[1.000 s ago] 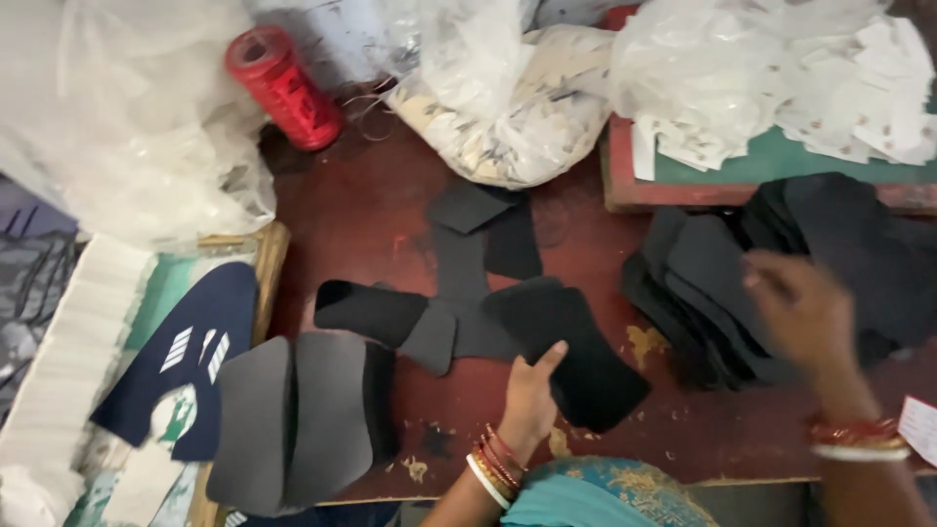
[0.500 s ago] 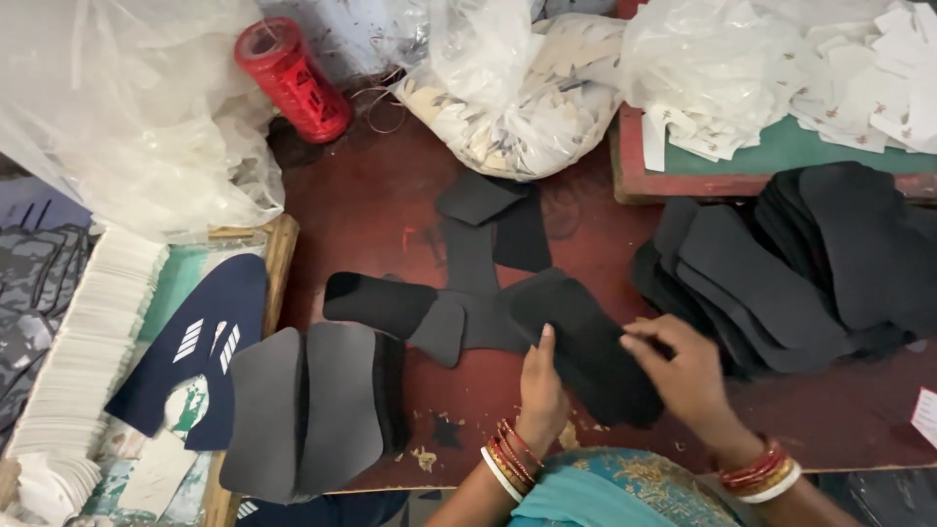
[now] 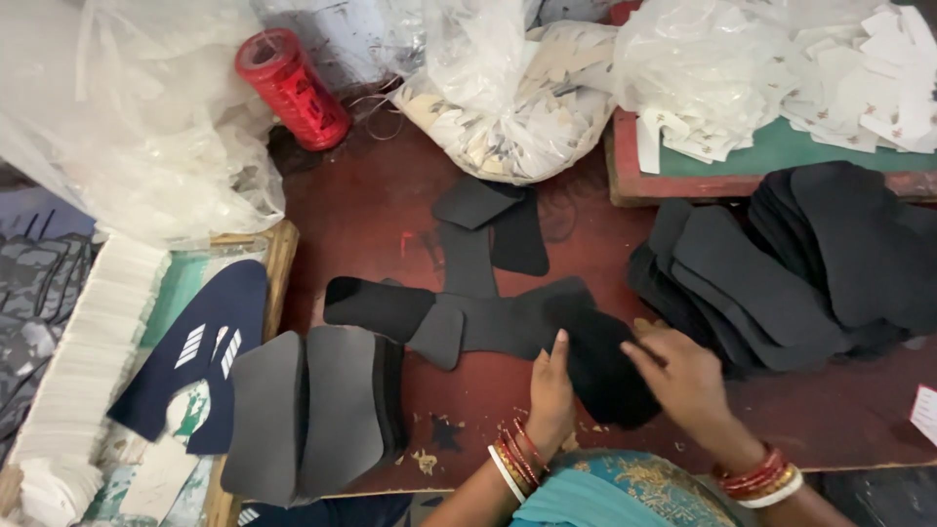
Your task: The person sorts black, irregularly shaped material pieces on a red table. They pick up the pieces, separate them, and arrange them into neat stacks using both hands.
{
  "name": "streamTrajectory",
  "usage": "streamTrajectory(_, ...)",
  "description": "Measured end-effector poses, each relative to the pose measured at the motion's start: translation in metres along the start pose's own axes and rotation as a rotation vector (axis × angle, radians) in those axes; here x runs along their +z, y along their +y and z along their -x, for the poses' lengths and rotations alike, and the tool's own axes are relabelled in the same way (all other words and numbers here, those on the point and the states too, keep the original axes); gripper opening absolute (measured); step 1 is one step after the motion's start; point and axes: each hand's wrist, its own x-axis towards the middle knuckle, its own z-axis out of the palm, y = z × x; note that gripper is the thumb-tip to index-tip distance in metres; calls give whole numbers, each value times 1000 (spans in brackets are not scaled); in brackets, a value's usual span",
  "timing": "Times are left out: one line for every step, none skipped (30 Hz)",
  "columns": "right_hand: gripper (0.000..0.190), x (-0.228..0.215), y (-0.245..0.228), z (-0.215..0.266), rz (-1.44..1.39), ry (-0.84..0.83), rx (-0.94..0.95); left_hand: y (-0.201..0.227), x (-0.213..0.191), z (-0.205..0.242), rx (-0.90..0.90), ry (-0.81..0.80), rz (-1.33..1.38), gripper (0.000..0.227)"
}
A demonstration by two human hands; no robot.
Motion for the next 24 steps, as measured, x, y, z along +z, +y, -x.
streamTrajectory(33, -5, 6, -2, -6, -64, 200, 0, -2, -1, 3, 15, 7, 43)
streamTrajectory(27, -9, 12, -3, -11, -130, 400, 0, -6, -1, 5, 30, 13, 46)
streamTrajectory(27, -25, 28, -7, -16, -137, 395, 6, -8, -1, 9, 39, 14, 46)
streamTrajectory(19, -43, 44, -11, 55, 4, 342, 10, -8, -1, -39, 80, 31, 46)
streamTrajectory(15, -61, 61, -15, 123, 144, 287, 15, -7, -1, -87, 120, 48, 46)
streamTrajectory(15, -70, 60, -20, 124, 144, 286, 15, -8, -2, -87, 121, 49, 46)
streamTrajectory(12, -80, 59, -26, 257, 226, 195, 16, -8, -2, -137, 128, 63, 46)
streamTrajectory(11, -88, 58, -32, 387, 308, 101, 18, -8, -2, -185, 135, 77, 46)
streamTrajectory(11, -83, 55, -35, 386, 308, 98, 7, -14, -6, -182, 136, 78, 46)
streamTrajectory(18, -77, 52, -37, 514, 166, 128, -3, -19, -9, -168, 107, 84, 48)
streamTrajectory(27, -71, 50, -39, 641, 21, 156, -14, -25, -12, -154, 79, 90, 49)
streamTrajectory(27, -63, 47, -36, 639, 21, 156, -7, -19, -8, -154, 80, 89, 49)
streamTrajectory(29, -55, 45, -32, 633, -96, 168, 0, -13, -4, -138, 63, 74, 50)
streamTrajectory(33, -48, 44, -29, 625, -209, 181, 7, -7, -2, -121, 43, 58, 51)
streamTrajectory(33, -46, 43, -30, 623, -206, 182, 7, -6, -3, -120, 42, 55, 51)
streamTrajectory(35, -46, 42, -29, 538, -153, 182, 7, -5, -3, -127, 52, 42, 51)
streamTrajectory(37, -45, 41, -28, 451, -99, 182, 7, -3, -3, -135, 62, 28, 51)
streamTrajectory(37, -48, 41, -28, 452, -98, 184, 0, -9, -4, -135, 61, 27, 51)
streamTrajectory(38, -51, 40, -29, 402, -75, 191, -7, -14, -6, -138, 70, 26, 52)
streamTrajectory(39, -54, 40, -31, 354, -47, 197, -13, -19, -10, -138, 73, 23, 53)
streamTrajectory(39, -60, 42, -35, 356, -40, 199, -8, -19, -12, -136, 67, 21, 53)
streamTrajectory(42, -67, 44, -35, 352, -44, 198, -7, -18, -11, -126, 38, 26, 53)
streamTrajectory(46, -74, 46, -36, 349, -49, 197, -5, -18, -11, -116, 9, 31, 53)
streamTrajectory(46, -78, 54, -31, 353, -49, 205, -6, -17, -10, -124, 5, 31, 53)
